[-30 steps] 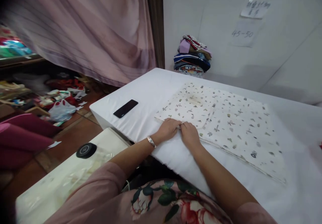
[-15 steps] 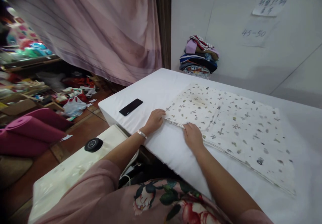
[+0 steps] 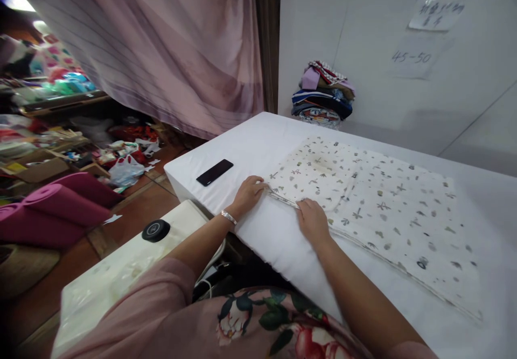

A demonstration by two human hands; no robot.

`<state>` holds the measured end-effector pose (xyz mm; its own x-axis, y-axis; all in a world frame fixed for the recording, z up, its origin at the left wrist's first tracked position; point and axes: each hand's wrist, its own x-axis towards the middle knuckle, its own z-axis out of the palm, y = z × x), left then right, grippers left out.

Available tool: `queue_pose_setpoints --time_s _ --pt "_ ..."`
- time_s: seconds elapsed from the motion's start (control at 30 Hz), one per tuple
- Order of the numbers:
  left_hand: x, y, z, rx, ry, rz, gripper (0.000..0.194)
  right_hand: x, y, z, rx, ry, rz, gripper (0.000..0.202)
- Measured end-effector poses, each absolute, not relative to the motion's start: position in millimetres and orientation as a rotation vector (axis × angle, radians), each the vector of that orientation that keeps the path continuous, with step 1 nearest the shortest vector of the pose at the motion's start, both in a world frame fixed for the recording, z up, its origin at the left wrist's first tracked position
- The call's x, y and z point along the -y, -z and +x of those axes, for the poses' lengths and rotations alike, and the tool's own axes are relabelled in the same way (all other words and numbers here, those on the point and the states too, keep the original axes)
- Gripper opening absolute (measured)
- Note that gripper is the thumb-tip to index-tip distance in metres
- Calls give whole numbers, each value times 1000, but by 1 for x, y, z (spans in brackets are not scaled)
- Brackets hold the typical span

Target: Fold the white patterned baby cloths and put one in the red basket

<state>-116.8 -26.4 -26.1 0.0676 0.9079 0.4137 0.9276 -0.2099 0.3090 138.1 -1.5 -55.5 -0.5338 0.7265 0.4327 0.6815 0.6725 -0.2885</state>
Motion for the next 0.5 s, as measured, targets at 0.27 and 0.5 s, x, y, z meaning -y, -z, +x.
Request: queue_pose_setpoints --time_s 0.27,0.5 --pt "25 26 -118 2033 990 -2159 13 1 56 138 2362 -115 -1085 24" --pt "23 33 -120 2297 966 -2071 37 3 55 138 2360 -108 -1086 24"
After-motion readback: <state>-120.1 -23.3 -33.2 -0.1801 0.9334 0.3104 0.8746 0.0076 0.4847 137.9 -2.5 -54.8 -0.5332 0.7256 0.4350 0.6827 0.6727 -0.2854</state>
